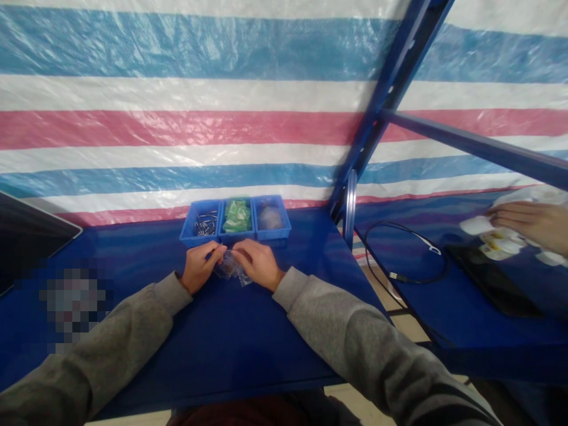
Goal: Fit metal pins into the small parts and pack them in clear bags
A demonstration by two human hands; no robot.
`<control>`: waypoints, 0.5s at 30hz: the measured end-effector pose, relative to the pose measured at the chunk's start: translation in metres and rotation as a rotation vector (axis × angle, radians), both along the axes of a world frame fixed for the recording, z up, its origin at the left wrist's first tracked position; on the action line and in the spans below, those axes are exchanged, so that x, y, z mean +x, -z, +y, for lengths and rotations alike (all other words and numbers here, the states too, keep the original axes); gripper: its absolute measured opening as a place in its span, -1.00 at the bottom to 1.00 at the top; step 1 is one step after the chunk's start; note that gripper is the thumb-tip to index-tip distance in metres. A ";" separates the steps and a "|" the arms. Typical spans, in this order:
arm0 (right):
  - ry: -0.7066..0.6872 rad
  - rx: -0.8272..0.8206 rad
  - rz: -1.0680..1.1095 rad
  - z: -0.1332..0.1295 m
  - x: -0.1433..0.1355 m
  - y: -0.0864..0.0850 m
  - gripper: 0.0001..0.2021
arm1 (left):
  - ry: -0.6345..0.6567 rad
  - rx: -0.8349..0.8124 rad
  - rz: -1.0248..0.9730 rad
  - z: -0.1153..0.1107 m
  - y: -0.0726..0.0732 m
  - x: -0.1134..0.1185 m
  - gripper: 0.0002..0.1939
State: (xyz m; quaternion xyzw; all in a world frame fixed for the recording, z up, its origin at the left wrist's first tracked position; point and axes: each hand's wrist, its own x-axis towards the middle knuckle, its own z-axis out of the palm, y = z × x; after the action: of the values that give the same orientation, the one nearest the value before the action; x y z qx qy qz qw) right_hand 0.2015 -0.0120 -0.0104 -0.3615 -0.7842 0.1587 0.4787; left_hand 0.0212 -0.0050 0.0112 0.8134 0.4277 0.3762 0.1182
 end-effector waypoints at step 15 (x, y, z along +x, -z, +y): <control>0.023 0.012 -0.016 0.002 0.001 0.003 -0.75 | 0.062 0.011 -0.048 0.000 0.003 0.001 -0.82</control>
State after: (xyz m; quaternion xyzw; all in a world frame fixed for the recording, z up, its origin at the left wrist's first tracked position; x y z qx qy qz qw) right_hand 0.2028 -0.0104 -0.0133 -0.3690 -0.7848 0.1456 0.4762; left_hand 0.0219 -0.0046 0.0085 0.8176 0.3970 0.3943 0.1358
